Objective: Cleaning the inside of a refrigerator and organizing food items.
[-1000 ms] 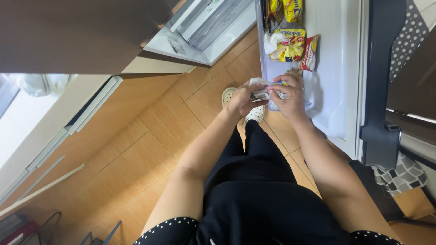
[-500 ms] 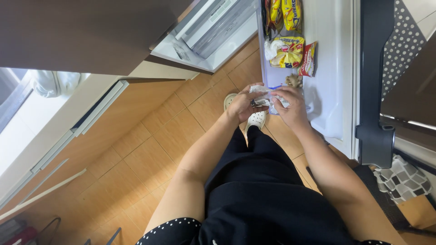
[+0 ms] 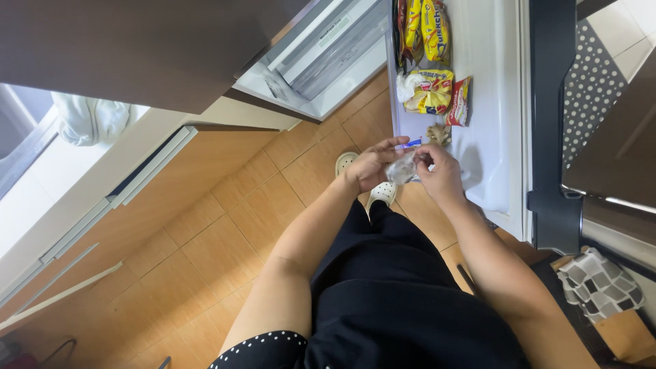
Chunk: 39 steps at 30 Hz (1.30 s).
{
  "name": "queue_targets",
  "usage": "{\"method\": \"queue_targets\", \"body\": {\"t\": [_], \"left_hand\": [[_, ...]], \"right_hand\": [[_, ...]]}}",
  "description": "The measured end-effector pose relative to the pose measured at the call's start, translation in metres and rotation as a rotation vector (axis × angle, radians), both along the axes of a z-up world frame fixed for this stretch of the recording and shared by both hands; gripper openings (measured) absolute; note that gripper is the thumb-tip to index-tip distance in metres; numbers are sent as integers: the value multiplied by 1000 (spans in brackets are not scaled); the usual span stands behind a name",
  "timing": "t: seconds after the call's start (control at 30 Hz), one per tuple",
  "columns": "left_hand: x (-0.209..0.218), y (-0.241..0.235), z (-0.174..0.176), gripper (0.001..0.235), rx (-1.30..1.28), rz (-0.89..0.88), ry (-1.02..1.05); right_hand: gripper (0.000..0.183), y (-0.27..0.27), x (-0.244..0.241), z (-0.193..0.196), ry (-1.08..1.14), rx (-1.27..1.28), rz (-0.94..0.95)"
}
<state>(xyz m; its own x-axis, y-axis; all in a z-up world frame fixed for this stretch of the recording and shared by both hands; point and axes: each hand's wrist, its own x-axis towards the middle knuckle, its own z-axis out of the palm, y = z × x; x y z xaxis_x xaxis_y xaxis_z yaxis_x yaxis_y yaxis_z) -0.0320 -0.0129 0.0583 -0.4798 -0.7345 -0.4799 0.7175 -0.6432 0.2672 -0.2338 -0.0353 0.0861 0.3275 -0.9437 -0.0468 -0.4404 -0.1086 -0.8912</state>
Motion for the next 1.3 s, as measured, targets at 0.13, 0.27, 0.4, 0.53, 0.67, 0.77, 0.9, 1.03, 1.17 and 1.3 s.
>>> {"method": "queue_targets", "body": {"t": [0.13,0.27,0.4,0.53,0.67,0.77,0.9,1.03,1.17,1.3], "left_hand": [[-13,4,17,40,-40,-93,-71],[-23,13,5,39,-63,-83,-123],[-22,20,-15,40,-78,114,-67],[-13,24,4,40,-38,206,-128],[-21,29,-16,38,-31,261,-132],[-30,35,-20,39,28,256,-152],[-40,31,-46,27,-33,339,-151],[-28,31,-35,30,42,494,-154],[2,17,2,29,128,473,-159],[-7,-6,39,28,30,507,-88]], "right_hand": [[19,3,0,15,4,-224,41],[21,3,-2,25,34,-285,59],[32,7,-4,46,148,-382,224],[51,11,-3,65,187,-419,331],[53,15,-5,66,255,-506,411],[55,18,-10,58,261,-468,404],[44,11,-12,43,200,-472,370],[30,10,-18,32,183,-444,260],[29,11,-14,56,180,-221,210],[78,10,16,133,-163,165,136]]}}
